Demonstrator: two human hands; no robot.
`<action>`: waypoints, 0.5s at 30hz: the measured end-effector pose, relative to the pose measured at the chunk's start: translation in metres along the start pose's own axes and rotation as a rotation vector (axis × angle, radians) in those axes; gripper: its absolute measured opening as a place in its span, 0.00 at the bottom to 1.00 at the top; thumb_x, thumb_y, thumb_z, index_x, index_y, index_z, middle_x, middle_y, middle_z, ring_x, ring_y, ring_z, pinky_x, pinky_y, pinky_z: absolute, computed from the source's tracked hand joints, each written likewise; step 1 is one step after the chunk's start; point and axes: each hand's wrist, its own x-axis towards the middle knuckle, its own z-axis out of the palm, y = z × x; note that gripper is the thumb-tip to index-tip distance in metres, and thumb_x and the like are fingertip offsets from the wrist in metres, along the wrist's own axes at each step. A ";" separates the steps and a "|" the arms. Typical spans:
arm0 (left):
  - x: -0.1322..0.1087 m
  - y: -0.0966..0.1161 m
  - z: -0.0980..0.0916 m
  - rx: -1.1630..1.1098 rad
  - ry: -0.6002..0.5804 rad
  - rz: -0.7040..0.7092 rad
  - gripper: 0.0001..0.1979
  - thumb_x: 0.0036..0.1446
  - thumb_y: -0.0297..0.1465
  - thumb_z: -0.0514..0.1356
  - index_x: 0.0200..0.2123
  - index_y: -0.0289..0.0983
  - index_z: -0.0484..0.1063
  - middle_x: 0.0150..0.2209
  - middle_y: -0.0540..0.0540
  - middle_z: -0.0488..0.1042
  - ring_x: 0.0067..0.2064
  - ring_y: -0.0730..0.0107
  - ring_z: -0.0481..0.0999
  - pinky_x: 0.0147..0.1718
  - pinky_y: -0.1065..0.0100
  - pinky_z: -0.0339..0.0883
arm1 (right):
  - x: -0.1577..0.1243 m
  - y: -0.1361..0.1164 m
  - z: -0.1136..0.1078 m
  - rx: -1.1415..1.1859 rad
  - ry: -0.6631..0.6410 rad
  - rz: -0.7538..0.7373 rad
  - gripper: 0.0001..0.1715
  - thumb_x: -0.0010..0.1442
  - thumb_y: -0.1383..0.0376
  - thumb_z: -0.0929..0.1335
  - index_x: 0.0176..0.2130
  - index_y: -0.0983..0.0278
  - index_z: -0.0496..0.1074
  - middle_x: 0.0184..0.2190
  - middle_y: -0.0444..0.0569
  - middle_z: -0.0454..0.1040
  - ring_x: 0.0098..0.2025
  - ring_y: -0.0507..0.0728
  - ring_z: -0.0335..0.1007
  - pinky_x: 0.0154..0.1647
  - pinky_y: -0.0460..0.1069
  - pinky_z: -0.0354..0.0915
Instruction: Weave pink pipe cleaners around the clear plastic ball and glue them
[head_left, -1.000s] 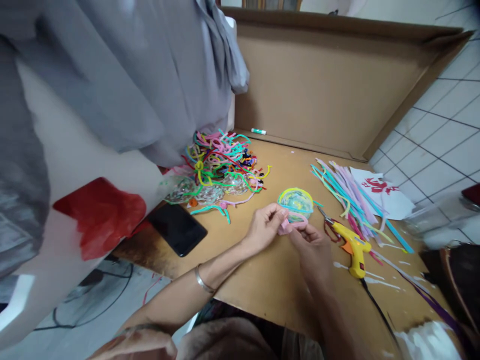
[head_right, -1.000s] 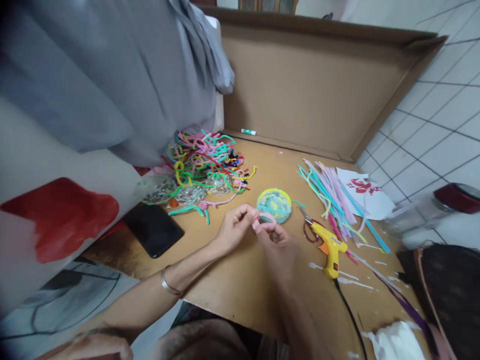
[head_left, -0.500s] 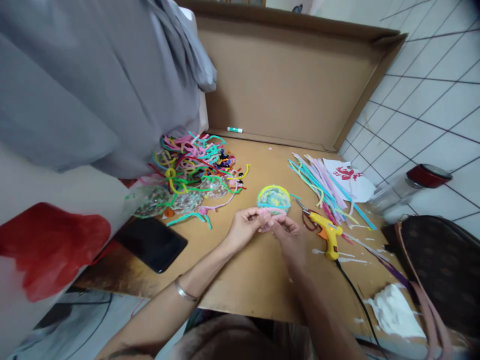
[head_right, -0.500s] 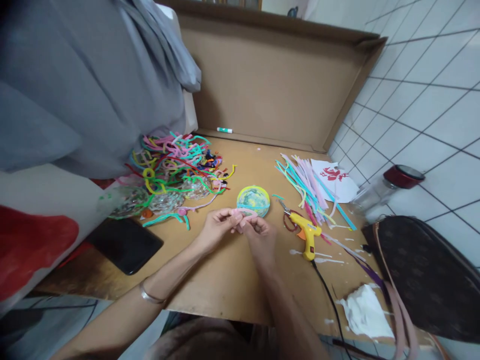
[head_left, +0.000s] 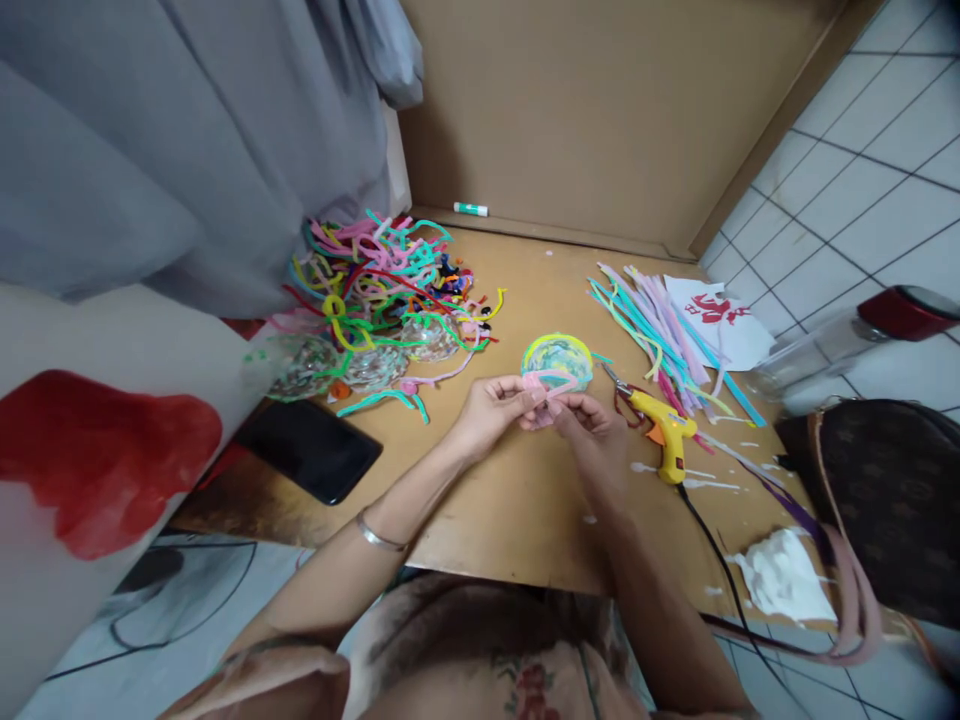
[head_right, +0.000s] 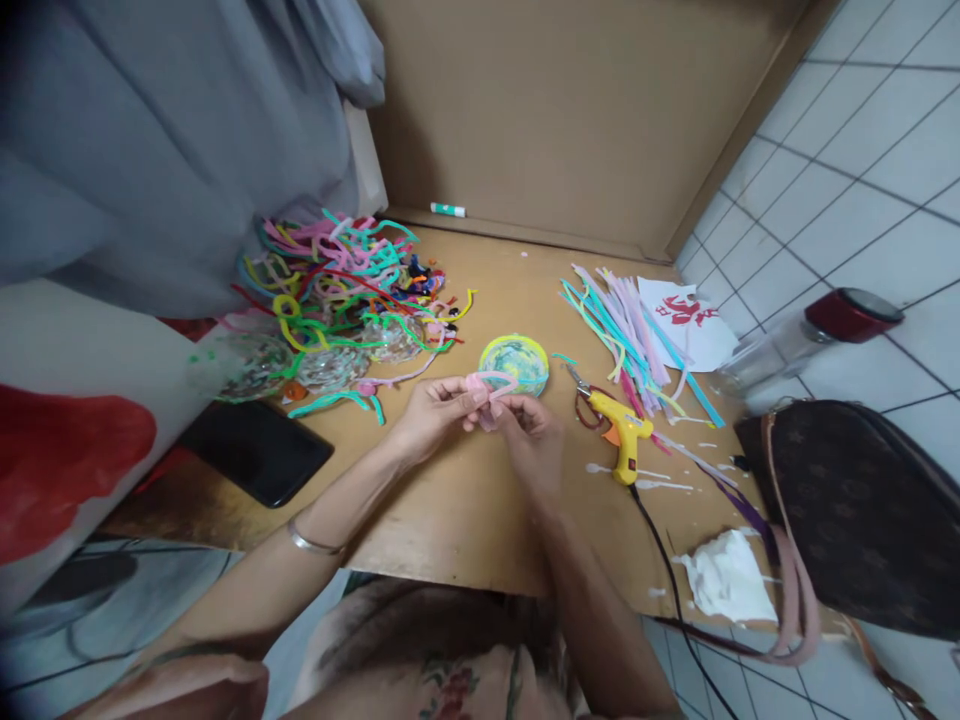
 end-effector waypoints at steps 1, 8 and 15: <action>0.000 0.001 0.000 0.010 0.006 -0.003 0.21 0.41 0.45 0.71 0.26 0.31 0.76 0.21 0.47 0.75 0.22 0.76 0.71 0.22 0.74 0.62 | 0.000 0.000 -0.001 -0.011 -0.001 -0.008 0.11 0.50 0.56 0.73 0.28 0.61 0.75 0.24 0.44 0.75 0.28 0.54 0.70 0.33 0.50 0.67; 0.002 0.000 -0.001 -0.017 0.011 -0.006 0.23 0.39 0.47 0.71 0.23 0.32 0.73 0.19 0.49 0.73 0.19 0.78 0.69 0.19 0.75 0.61 | 0.000 -0.002 -0.003 -0.037 -0.008 -0.007 0.12 0.52 0.55 0.72 0.30 0.62 0.76 0.27 0.46 0.76 0.28 0.53 0.69 0.33 0.50 0.66; 0.003 0.003 -0.001 -0.154 -0.031 -0.060 0.22 0.37 0.44 0.73 0.26 0.31 0.74 0.21 0.50 0.72 0.19 0.82 0.67 0.20 0.76 0.62 | 0.004 0.005 -0.008 0.006 0.011 0.014 0.14 0.54 0.53 0.71 0.31 0.61 0.76 0.21 0.44 0.70 0.24 0.52 0.62 0.28 0.49 0.60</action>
